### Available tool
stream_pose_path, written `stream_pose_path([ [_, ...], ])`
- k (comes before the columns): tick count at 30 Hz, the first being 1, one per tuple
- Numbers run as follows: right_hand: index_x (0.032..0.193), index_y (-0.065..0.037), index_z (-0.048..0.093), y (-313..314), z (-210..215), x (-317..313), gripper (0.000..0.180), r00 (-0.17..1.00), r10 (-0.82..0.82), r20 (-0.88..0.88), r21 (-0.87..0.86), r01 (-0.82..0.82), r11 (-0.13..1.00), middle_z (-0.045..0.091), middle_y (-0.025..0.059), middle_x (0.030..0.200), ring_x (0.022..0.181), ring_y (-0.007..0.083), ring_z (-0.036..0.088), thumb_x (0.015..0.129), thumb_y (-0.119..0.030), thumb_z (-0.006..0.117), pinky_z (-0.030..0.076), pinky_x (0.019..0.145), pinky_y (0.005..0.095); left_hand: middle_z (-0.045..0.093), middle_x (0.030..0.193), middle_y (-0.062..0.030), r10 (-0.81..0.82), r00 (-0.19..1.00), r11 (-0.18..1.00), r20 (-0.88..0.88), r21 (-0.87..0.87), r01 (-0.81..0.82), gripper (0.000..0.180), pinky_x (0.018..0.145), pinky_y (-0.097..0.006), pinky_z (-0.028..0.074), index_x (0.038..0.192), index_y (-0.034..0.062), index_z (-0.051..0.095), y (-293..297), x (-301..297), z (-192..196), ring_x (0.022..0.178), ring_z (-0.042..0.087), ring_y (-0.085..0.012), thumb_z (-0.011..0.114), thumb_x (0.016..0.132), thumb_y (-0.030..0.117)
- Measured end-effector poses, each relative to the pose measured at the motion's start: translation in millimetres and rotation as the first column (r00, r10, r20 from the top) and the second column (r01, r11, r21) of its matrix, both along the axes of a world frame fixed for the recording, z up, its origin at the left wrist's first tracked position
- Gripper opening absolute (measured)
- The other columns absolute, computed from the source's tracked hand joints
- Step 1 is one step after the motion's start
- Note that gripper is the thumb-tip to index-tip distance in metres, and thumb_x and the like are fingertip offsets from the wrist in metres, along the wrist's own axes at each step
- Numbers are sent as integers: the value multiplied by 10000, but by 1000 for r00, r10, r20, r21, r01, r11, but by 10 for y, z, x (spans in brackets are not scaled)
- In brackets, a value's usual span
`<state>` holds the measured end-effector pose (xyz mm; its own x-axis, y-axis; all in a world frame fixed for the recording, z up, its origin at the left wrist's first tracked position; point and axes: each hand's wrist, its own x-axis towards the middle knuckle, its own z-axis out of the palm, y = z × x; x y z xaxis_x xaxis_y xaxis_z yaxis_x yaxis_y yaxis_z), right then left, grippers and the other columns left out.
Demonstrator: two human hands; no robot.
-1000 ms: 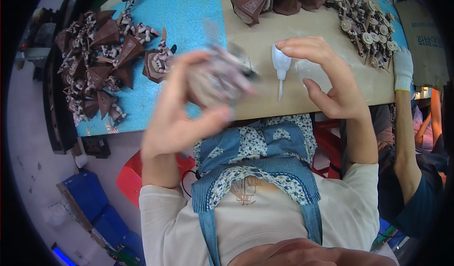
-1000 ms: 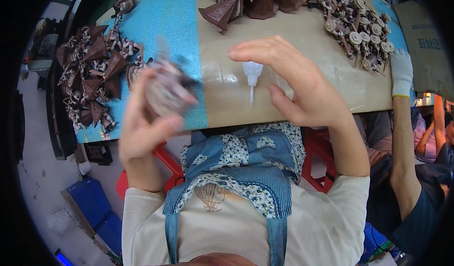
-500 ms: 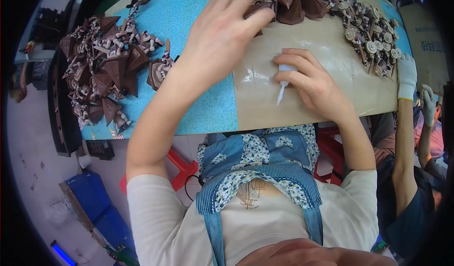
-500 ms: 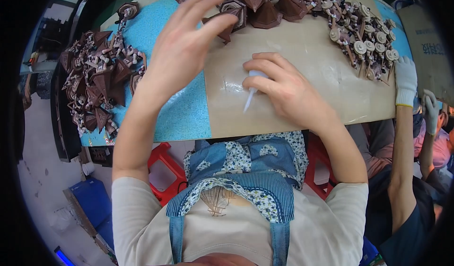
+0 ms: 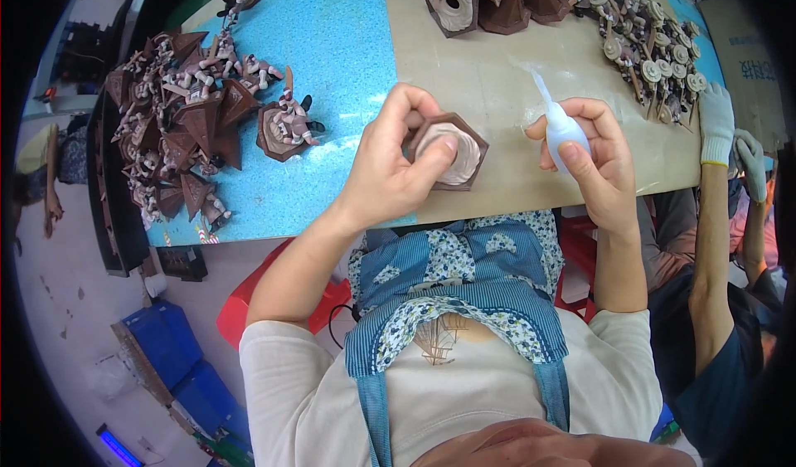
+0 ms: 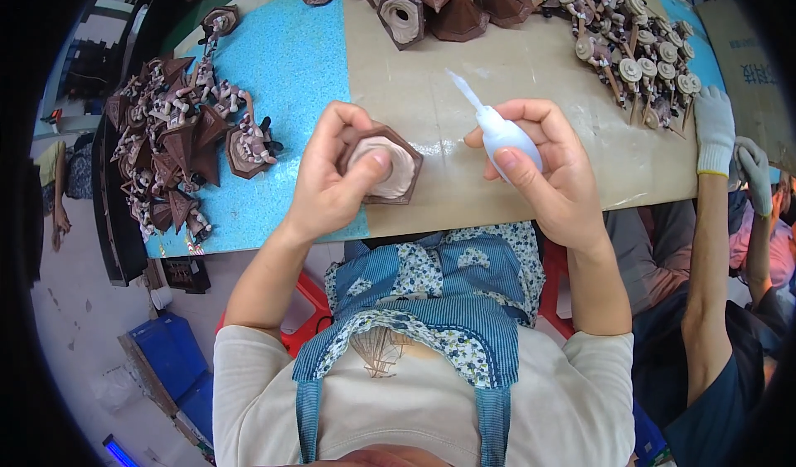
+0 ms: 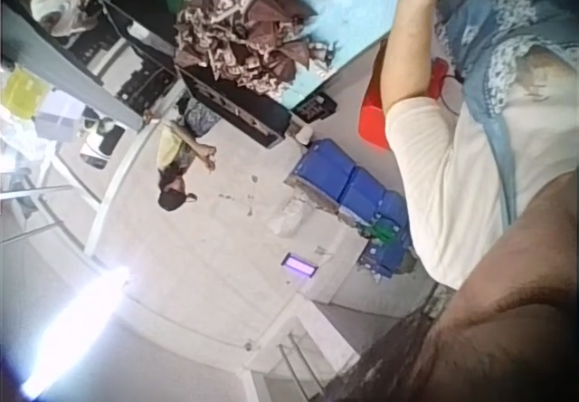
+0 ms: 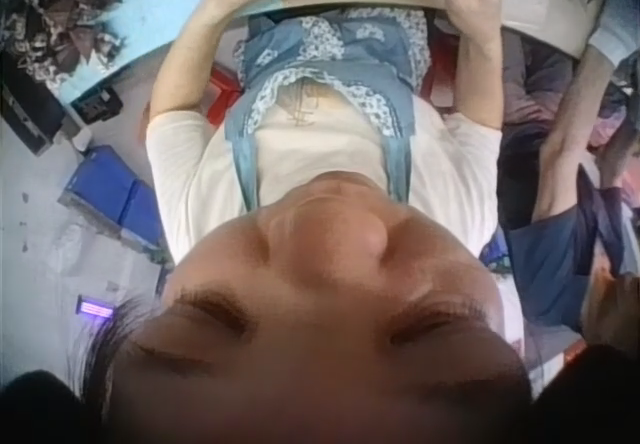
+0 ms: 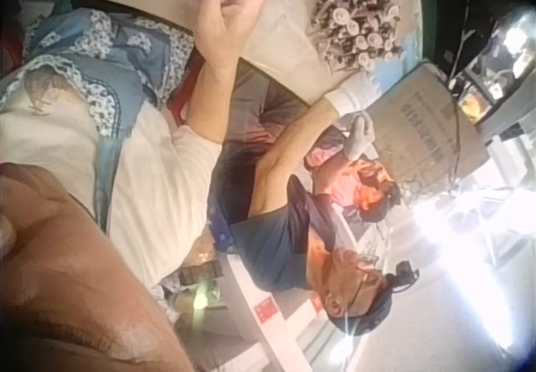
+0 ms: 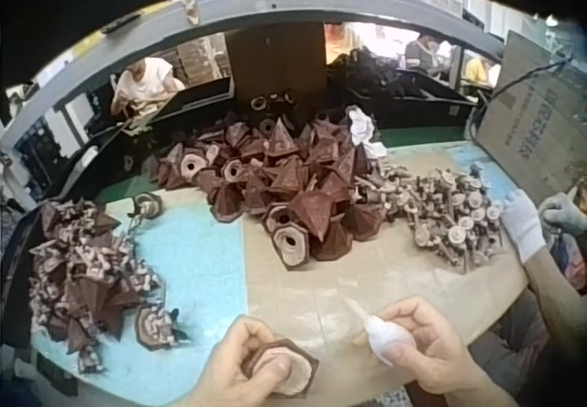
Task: The person assembles figurines by applying glue to the bases from a bottle, pressing figurine pieces into the bases by hand, wiping them with a cloth, and trimming parts with pliers.
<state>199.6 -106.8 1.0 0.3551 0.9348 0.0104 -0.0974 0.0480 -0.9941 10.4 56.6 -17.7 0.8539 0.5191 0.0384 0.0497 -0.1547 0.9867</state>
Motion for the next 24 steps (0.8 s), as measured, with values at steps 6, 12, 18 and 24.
stream_pose_path([
  [6,1097,32,591,-66,367,-117,262,916,8,400,26,-20,999,643,131,1038,878,175,611,858,-66,637,478,776,260,573,1092,-73,49,985,891,168,-453,33,590,887,-267,447,1262,10,377,-274,-106,161,986,564,-136,705,798,171],
  [12,1024,33,628,-105,554,-296,300,781,-80,619,95,27,995,664,150,910,768,248,641,743,-21,717,503,672,306,583,1104,-72,-45,991,898,127,-429,96,678,889,-284,471,1220,12,442,-393,-177,188,1030,569,-133,835,676,107],
  [18,978,47,626,-51,717,-369,327,565,-28,824,106,-106,989,660,170,874,702,294,628,674,7,741,497,603,334,597,1068,-66,-13,988,881,151,-465,83,665,865,-265,467,1205,10,440,-458,-182,193,995,575,-116,835,682,124],
  [24,988,57,619,-39,730,-406,345,544,-9,839,100,-138,985,657,185,867,686,296,621,667,12,737,496,592,342,597,1065,-66,-5,986,882,168,-464,84,657,862,-267,470,1199,10,440,-488,-170,205,986,576,-116,833,685,124],
])
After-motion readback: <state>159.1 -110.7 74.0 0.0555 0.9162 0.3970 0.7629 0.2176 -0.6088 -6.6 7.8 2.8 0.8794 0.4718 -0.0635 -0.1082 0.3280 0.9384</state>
